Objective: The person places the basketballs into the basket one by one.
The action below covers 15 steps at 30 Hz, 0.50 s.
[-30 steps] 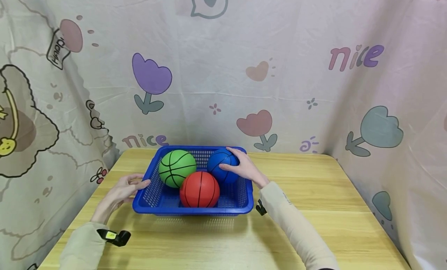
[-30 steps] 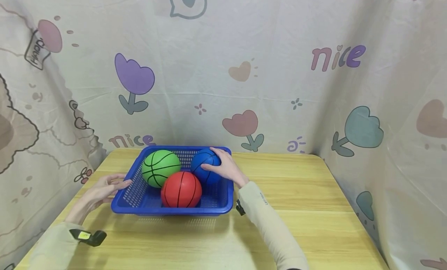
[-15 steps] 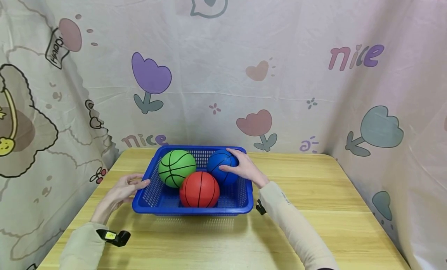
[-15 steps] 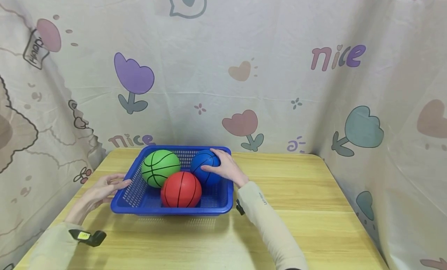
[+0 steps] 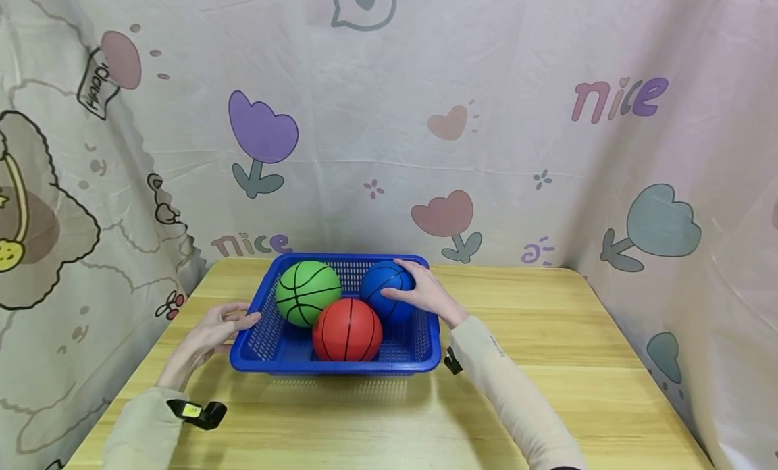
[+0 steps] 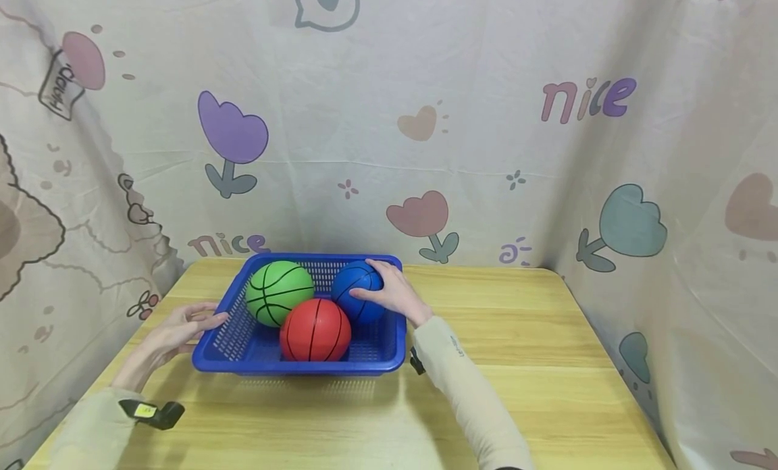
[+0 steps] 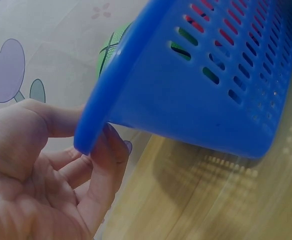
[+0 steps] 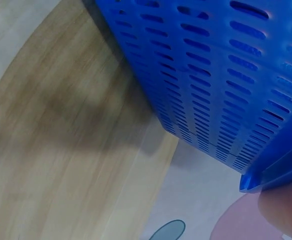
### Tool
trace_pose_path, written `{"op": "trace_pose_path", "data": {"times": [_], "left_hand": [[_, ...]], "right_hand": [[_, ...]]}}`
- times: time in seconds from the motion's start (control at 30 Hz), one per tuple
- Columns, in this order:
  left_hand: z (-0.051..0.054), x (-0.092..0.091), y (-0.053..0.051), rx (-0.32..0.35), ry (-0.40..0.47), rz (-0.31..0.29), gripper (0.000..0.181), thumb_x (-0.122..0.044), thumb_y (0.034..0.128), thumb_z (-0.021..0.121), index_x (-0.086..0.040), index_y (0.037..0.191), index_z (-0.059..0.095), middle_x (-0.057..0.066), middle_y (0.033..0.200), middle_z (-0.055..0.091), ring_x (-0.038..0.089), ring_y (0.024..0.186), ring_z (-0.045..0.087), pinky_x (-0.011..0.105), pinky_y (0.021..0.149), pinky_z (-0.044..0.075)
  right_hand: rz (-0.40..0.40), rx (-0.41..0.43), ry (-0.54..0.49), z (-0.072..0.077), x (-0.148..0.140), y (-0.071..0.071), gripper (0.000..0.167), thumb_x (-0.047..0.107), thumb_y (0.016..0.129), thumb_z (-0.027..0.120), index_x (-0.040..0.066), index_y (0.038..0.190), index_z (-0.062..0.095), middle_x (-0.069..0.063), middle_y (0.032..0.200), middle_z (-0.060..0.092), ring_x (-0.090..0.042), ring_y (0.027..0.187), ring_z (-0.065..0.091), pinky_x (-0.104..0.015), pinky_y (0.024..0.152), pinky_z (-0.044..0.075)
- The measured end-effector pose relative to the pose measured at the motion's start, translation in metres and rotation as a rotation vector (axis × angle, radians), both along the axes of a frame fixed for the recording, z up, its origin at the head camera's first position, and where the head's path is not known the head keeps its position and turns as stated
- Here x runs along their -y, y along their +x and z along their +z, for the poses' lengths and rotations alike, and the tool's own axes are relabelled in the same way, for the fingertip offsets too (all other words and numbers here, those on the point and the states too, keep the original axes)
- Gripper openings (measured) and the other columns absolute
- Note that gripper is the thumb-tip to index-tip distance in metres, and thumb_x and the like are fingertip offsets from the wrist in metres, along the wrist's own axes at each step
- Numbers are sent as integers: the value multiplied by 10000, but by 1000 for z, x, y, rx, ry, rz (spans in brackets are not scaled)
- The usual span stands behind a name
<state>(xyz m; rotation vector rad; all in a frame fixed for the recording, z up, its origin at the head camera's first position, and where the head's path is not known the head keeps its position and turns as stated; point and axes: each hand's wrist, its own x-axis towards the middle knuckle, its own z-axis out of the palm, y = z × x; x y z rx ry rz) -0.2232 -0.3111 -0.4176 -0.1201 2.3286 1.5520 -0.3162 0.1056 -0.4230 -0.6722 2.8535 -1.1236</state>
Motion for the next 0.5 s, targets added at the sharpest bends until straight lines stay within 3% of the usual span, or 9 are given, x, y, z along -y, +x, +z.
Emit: {"op": "trace_pose_path", "data": {"times": [0.27,0.5], "left_hand": [[-1,2,0,8,-36,-7,816,-412,1035,543,88,1556,162,379,1581,245,296,1174,650,454,911,604],[1,-1,0,2,-24,1,822,-416,1027,561,82,1553,174,366,1571,289,231,1115,672,443,894,609]], "right_hand": [[-9,1,20,-3,0,1,836,574,871,710,235,1561,380,-64,1606,407,-326,1493,355,-583,1171,377],[-7,-52,32,-6,-2,2,836,569,911,659,198,1583,328,-92,1630,365,-337,1514,316,-608,1197,324]]}}
